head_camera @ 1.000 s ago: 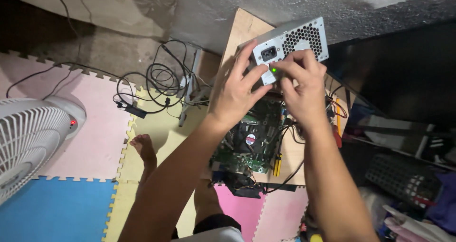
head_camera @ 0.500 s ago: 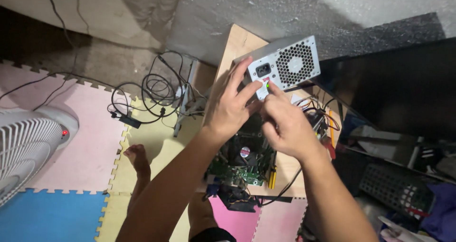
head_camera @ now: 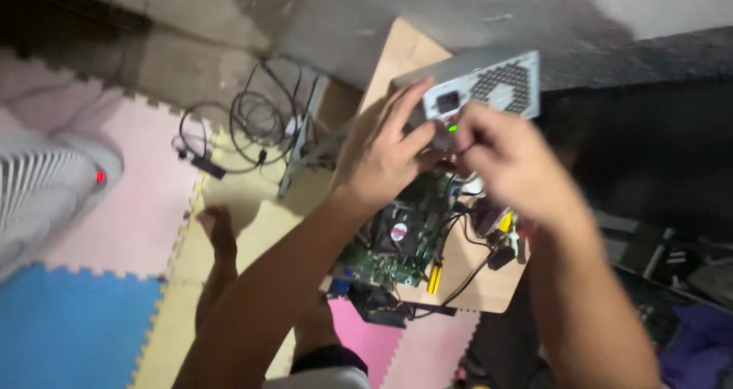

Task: The recorder is manipulating and testing computer components, including a motherboard and power supply unit.

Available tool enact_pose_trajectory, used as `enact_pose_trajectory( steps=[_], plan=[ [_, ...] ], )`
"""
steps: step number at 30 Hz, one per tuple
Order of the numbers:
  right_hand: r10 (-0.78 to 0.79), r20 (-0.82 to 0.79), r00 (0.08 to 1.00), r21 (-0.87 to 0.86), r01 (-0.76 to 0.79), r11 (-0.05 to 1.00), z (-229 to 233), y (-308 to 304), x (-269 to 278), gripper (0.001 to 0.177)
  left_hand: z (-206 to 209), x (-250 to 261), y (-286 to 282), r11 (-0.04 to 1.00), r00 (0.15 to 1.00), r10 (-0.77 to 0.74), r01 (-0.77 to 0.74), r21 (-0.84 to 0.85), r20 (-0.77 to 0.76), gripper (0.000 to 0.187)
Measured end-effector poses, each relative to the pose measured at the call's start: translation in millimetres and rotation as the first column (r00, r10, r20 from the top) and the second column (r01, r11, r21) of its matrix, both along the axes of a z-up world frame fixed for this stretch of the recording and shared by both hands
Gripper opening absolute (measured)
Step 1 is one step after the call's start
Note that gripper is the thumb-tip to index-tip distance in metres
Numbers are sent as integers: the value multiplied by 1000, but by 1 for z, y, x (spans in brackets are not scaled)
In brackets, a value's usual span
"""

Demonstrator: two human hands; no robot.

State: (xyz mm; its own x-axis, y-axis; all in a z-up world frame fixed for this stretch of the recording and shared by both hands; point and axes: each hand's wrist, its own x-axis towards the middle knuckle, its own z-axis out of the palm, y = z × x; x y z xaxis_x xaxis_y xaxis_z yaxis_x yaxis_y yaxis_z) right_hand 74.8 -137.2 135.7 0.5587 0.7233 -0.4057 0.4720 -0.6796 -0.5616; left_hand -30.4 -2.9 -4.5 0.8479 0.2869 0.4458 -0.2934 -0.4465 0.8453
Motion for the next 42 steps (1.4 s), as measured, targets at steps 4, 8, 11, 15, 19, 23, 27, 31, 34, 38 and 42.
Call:
enact_pose_trajectory(
  steps=[4,8,11,15,19,23,27,31,34,38,42],
  plan=[
    [-173,-545,821,94,265,959,5,6,38,17,2,-3,6,996,1000,3,-3,88,8,37],
    [-158,-777,609,111,380,918,9,7,54,18,0,-3,1,997,999,-9,12,76,-45,35],
    [-164,-814,557,114,431,895,5,0,62,14,-16,4,-15,999,999,45,-45,22,8,36],
    [-191,-814,549,100,456,885,6,-5,73,16,-23,4,-21,992,999,10,-5,-126,41,37],
    [-147,-843,518,113,437,892,0,-9,76,18,-4,-3,1,996,998,38,-33,88,-48,40],
    [-125,-825,550,130,400,907,-4,-12,80,14,-3,-2,4,994,998,59,-59,97,-5,40],
    [-203,-778,595,84,419,904,1,1,72,16,-3,-1,4,997,999,41,-40,73,-16,40],
    [-143,-535,832,2,171,985,8,12,56,13,-3,-1,5,999,998,25,-23,36,-50,42],
    [-113,-438,892,-19,116,993,9,5,48,12,-3,-2,6,1000,999,12,-11,28,-51,43],
    [-25,-200,979,-140,-3,990,14,-7,43,8,-4,-2,4,999,999,29,-27,36,-46,45],
    [183,24,983,-302,-167,938,13,-4,24,14,-4,-2,4,997,997,26,-21,69,-73,46]
  ],
)
